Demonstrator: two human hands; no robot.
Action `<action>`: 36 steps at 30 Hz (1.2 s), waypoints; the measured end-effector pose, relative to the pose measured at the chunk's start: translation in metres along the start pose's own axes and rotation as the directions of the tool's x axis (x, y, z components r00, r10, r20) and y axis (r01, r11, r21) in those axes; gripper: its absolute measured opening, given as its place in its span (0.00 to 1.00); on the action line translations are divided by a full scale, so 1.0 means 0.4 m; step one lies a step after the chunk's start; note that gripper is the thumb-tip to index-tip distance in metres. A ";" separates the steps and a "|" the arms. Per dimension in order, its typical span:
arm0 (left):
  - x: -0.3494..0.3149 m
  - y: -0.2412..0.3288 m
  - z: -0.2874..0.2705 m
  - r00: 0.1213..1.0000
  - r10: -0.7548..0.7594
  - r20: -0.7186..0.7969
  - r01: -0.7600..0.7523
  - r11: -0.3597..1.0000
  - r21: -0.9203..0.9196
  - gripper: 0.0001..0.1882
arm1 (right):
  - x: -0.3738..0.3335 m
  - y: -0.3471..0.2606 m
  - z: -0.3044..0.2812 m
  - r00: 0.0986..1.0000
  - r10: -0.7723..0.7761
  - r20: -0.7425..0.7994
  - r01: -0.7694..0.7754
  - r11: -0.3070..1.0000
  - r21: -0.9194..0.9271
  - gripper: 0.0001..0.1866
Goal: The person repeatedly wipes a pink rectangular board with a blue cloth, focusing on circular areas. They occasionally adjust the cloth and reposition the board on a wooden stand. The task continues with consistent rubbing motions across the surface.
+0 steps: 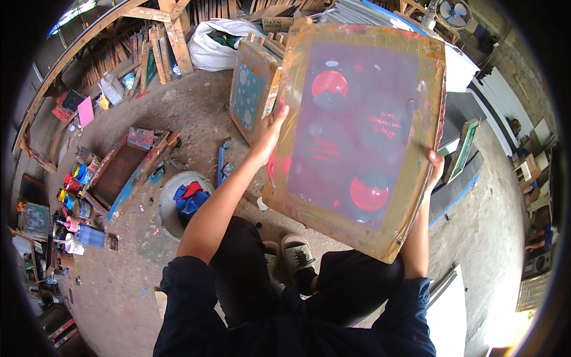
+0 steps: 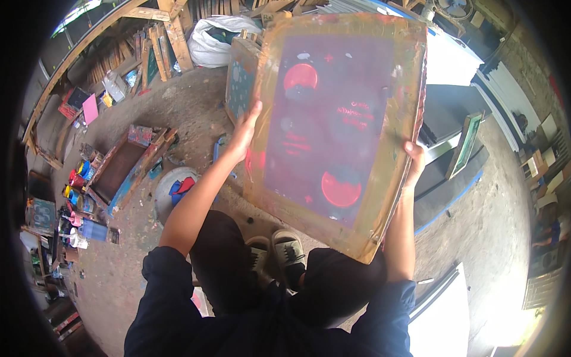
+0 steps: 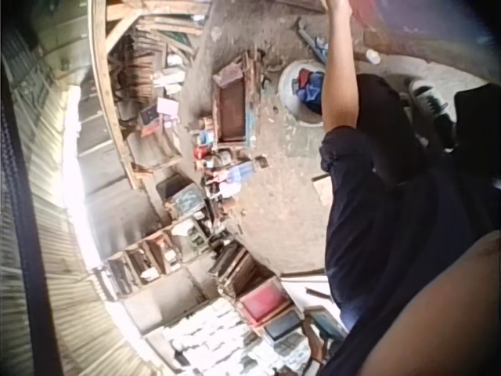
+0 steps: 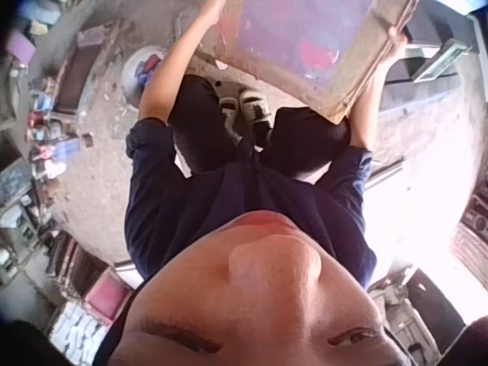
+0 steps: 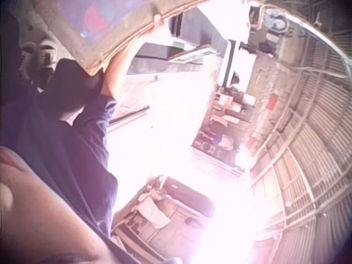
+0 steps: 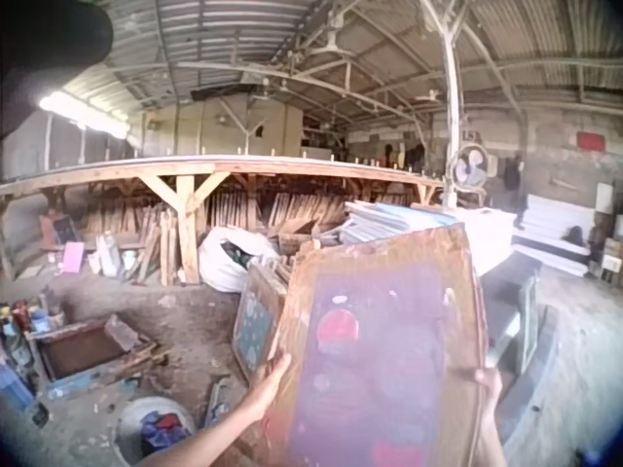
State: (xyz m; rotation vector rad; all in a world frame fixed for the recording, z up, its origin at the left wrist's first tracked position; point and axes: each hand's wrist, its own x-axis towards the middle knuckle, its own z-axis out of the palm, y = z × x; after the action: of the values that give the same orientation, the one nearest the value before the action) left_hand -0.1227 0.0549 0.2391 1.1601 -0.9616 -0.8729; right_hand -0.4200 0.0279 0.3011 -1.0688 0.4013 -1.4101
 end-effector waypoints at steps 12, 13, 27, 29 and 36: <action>0.003 -0.020 -0.114 0.930 0.302 -0.209 -0.213 0.907 0.363 0.23 | 0.104 0.189 -0.063 0.964 0.267 -0.008 -0.251 0.895 -0.368 0.31; 0.002 -0.028 -0.129 0.934 0.288 -0.210 -0.195 0.906 0.377 0.24 | 0.094 0.200 -0.052 0.962 0.273 -0.029 -0.264 0.893 -0.365 0.32; 0.016 -0.119 -0.223 0.998 0.026 -0.048 -0.010 0.951 0.308 0.30 | 0.116 0.360 -0.074 0.974 0.218 -0.055 -0.221 0.874 -0.434 0.33; 0.032 -0.133 -0.230 0.999 0.030 -0.022 -0.022 0.951 0.308 0.30 | 0.134 0.383 -0.073 0.977 0.213 -0.030 -0.205 0.878 -0.431 0.32; 0.083 -0.245 -0.264 0.998 0.005 -0.070 0.005 0.990 0.143 0.29 | 0.204 0.498 -0.090 0.962 0.271 0.014 -0.227 0.834 -0.503 0.28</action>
State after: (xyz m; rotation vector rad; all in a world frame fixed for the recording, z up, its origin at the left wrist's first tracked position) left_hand -0.0186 0.0409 0.1351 1.3049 -0.9792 -0.7672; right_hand -0.3148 -0.0958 0.1553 -1.4295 0.8456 -1.0405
